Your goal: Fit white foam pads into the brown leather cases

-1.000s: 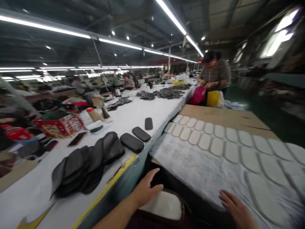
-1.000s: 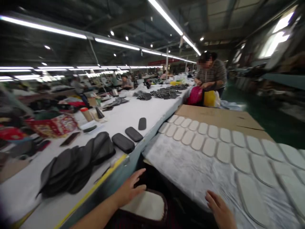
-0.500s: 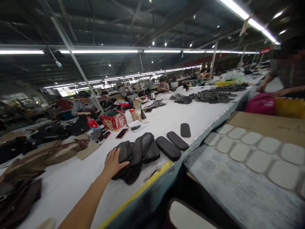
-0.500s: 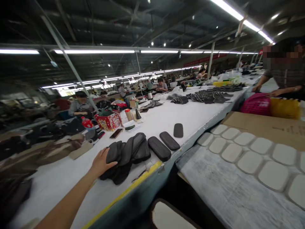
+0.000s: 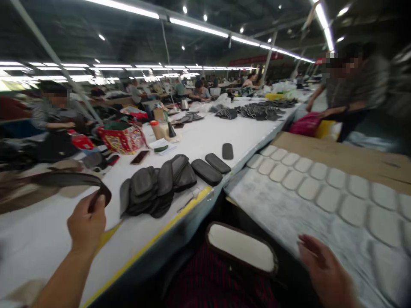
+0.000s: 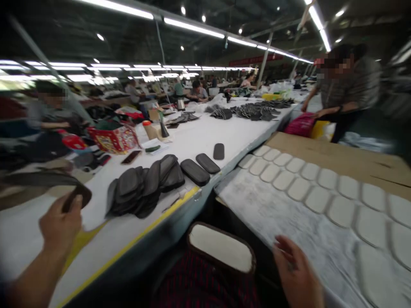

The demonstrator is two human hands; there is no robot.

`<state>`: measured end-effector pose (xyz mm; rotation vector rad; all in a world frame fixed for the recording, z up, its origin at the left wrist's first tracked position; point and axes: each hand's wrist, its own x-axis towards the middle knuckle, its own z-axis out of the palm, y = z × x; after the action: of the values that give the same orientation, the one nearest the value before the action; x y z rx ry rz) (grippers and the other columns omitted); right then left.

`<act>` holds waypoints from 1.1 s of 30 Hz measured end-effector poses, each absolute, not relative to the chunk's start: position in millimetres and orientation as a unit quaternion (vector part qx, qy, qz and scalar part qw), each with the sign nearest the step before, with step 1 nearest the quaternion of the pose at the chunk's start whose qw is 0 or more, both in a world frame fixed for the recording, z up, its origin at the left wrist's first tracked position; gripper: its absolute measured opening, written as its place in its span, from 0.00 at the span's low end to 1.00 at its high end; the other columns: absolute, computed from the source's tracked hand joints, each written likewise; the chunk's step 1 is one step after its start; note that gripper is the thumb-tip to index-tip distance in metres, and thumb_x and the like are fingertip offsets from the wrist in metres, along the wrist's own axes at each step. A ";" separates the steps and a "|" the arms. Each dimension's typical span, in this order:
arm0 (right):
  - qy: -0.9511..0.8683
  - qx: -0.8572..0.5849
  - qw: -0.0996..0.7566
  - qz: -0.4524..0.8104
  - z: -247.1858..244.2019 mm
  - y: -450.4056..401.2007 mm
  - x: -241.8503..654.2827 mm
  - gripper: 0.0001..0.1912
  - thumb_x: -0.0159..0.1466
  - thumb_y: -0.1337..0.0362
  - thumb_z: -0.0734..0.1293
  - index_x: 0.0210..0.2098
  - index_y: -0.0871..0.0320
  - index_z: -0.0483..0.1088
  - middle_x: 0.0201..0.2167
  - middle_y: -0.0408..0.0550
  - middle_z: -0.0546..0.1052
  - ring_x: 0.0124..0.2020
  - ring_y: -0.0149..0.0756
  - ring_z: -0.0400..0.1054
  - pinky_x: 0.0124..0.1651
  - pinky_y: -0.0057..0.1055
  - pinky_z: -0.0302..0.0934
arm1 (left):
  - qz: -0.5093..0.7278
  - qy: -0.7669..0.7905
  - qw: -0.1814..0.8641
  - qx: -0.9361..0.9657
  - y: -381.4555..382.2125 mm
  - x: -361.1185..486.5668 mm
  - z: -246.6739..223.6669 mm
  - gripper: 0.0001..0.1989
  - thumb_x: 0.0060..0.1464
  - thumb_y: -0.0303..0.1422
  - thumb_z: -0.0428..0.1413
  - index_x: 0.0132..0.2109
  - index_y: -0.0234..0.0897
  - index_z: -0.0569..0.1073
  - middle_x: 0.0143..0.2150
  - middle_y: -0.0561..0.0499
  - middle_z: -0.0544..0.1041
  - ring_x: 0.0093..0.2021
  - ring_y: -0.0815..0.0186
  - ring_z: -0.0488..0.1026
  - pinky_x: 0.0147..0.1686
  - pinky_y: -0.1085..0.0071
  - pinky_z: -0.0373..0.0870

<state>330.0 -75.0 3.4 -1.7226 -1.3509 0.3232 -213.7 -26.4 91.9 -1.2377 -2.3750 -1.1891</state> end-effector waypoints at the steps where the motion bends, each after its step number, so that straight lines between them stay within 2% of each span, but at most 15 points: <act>1: -0.565 -0.667 0.459 0.160 16.0 -84.3 320.3 0.26 0.58 0.51 0.63 0.52 0.56 0.62 0.48 0.54 0.70 0.40 0.42 0.70 0.43 0.38 0.66 | -0.380 -0.771 0.046 -0.509 -27.9 -190.0 92.4 0.22 0.51 0.46 0.48 0.48 0.39 0.71 0.48 0.50 0.74 0.49 0.57 0.69 0.51 0.60 0.63; 3: -0.626 -0.607 0.444 0.207 37.6 -93.3 296.1 0.36 0.57 0.54 0.66 0.60 0.56 0.51 0.59 0.57 0.58 0.52 0.45 0.62 0.54 0.44 0.59 | -0.304 -0.681 -0.145 -0.651 -32.7 -136.3 91.9 0.19 0.48 0.47 0.52 0.45 0.44 0.73 0.45 0.58 0.74 0.47 0.61 0.69 0.51 0.65 0.63; 4: -0.641 -0.577 0.432 0.265 45.7 -95.0 284.8 0.41 0.56 0.53 0.67 0.63 0.56 0.46 0.62 0.58 0.52 0.57 0.47 0.56 0.56 0.45 0.56 | -0.274 -0.631 -0.245 -0.683 -36.4 -109.2 90.8 0.18 0.48 0.46 0.53 0.43 0.43 0.74 0.43 0.56 0.75 0.45 0.61 0.70 0.49 0.67 0.65; 6: -0.627 -0.519 0.386 0.433 56.2 -98.2 269.1 0.47 0.55 0.51 0.68 0.64 0.56 0.40 0.62 0.58 0.52 0.59 0.48 0.53 0.56 0.44 0.55 | -0.227 -0.530 -0.420 -0.701 -45.0 -61.9 85.3 0.16 0.52 0.44 0.51 0.39 0.40 0.75 0.40 0.51 0.75 0.41 0.61 0.71 0.44 0.68 0.67; 8: -0.573 -0.479 0.309 0.589 58.7 -104.5 264.2 0.43 0.55 0.50 0.68 0.63 0.57 0.48 0.56 0.57 0.63 0.54 0.47 0.60 0.52 0.41 0.59 | -0.196 -0.466 -0.546 -0.668 -52.8 -30.2 73.0 0.16 0.54 0.43 0.50 0.38 0.37 0.76 0.37 0.49 0.75 0.39 0.61 0.71 0.42 0.67 0.68; 10: -0.512 -0.479 0.239 0.672 53.7 -112.6 267.0 0.31 0.56 0.51 0.67 0.54 0.60 0.63 0.44 0.53 0.73 0.44 0.43 0.68 0.46 0.35 0.62 | -0.202 -0.443 -0.645 -0.589 -58.4 -15.3 54.4 0.15 0.51 0.41 0.53 0.43 0.37 0.74 0.39 0.48 0.75 0.40 0.61 0.71 0.45 0.65 0.67; 12: -0.468 -0.512 0.218 0.686 44.1 -118.9 272.8 0.21 0.57 0.53 0.66 0.43 0.63 0.71 0.34 0.49 0.75 0.34 0.38 0.69 0.38 0.30 0.64 | -0.237 -0.432 -0.728 -0.476 -62.0 -11.7 33.4 0.20 0.47 0.38 0.58 0.48 0.39 0.70 0.43 0.48 0.74 0.43 0.60 0.71 0.48 0.62 0.66; 14: -0.454 -0.551 0.231 0.661 34.0 -120.2 278.2 0.18 0.58 0.53 0.65 0.36 0.63 0.72 0.29 0.46 0.75 0.28 0.34 0.67 0.32 0.26 0.63 | -0.265 -0.431 -0.780 -0.369 -63.0 -12.1 15.7 0.18 0.46 0.36 0.58 0.46 0.39 0.69 0.43 0.48 0.74 0.43 0.61 0.71 0.47 0.62 0.66; 17: -0.456 -0.595 0.254 0.611 24.1 -111.3 282.5 0.18 0.59 0.53 0.64 0.38 0.62 0.71 0.27 0.45 0.74 0.25 0.33 0.66 0.26 0.25 0.61 | -0.268 -0.478 -0.774 -0.318 -57.0 -11.1 2.5 0.12 0.50 0.39 0.55 0.40 0.37 0.70 0.39 0.50 0.75 0.39 0.65 0.72 0.43 0.67 0.68; 21: -0.426 -0.643 0.257 0.582 19.7 -91.2 282.8 0.22 0.60 0.50 0.62 0.43 0.62 0.68 0.21 0.44 0.72 0.18 0.33 0.65 0.19 0.25 0.59 | -0.216 -0.566 -0.666 -0.436 -36.2 -6.4 3.9 0.16 0.52 0.45 0.51 0.38 0.36 0.71 0.30 0.53 0.73 0.29 0.67 0.70 0.30 0.72 0.69; 24: -0.407 -0.656 0.264 0.578 15.0 -79.7 282.1 0.23 0.60 0.48 0.61 0.41 0.63 0.68 0.21 0.43 0.71 0.17 0.33 0.65 0.18 0.25 0.59 | -0.174 -0.602 -0.589 -0.510 -21.5 -4.6 5.2 0.18 0.52 0.47 0.48 0.33 0.36 0.71 0.21 0.56 0.68 0.21 0.67 0.67 0.23 0.73 0.65; 28: -0.398 -0.665 0.256 0.578 7.3 -69.8 282.6 0.22 0.60 0.47 0.60 0.36 0.62 0.67 0.18 0.41 0.68 0.16 0.32 0.65 0.18 0.25 0.59 | -0.154 -0.622 -0.549 -0.537 -11.7 -4.0 1.0 0.19 0.52 0.48 0.48 0.27 0.36 0.68 0.16 0.57 0.65 0.18 0.69 0.64 0.20 0.75 0.60; 33: -0.386 -0.677 0.232 0.582 5.5 -61.4 282.0 0.23 0.59 0.45 0.61 0.34 0.61 0.66 0.13 0.40 0.66 0.14 0.31 0.62 0.16 0.24 0.55 | -0.143 -0.640 -0.543 -0.524 -6.8 -4.8 -1.9 0.20 0.51 0.49 0.49 0.26 0.36 0.67 0.15 0.59 0.61 0.16 0.71 0.60 0.18 0.76 0.56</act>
<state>282.0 -61.4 5.5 -1.8599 -1.0624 1.6010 -4.8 -6.8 -1.9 -2.6762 -3.2722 -0.7309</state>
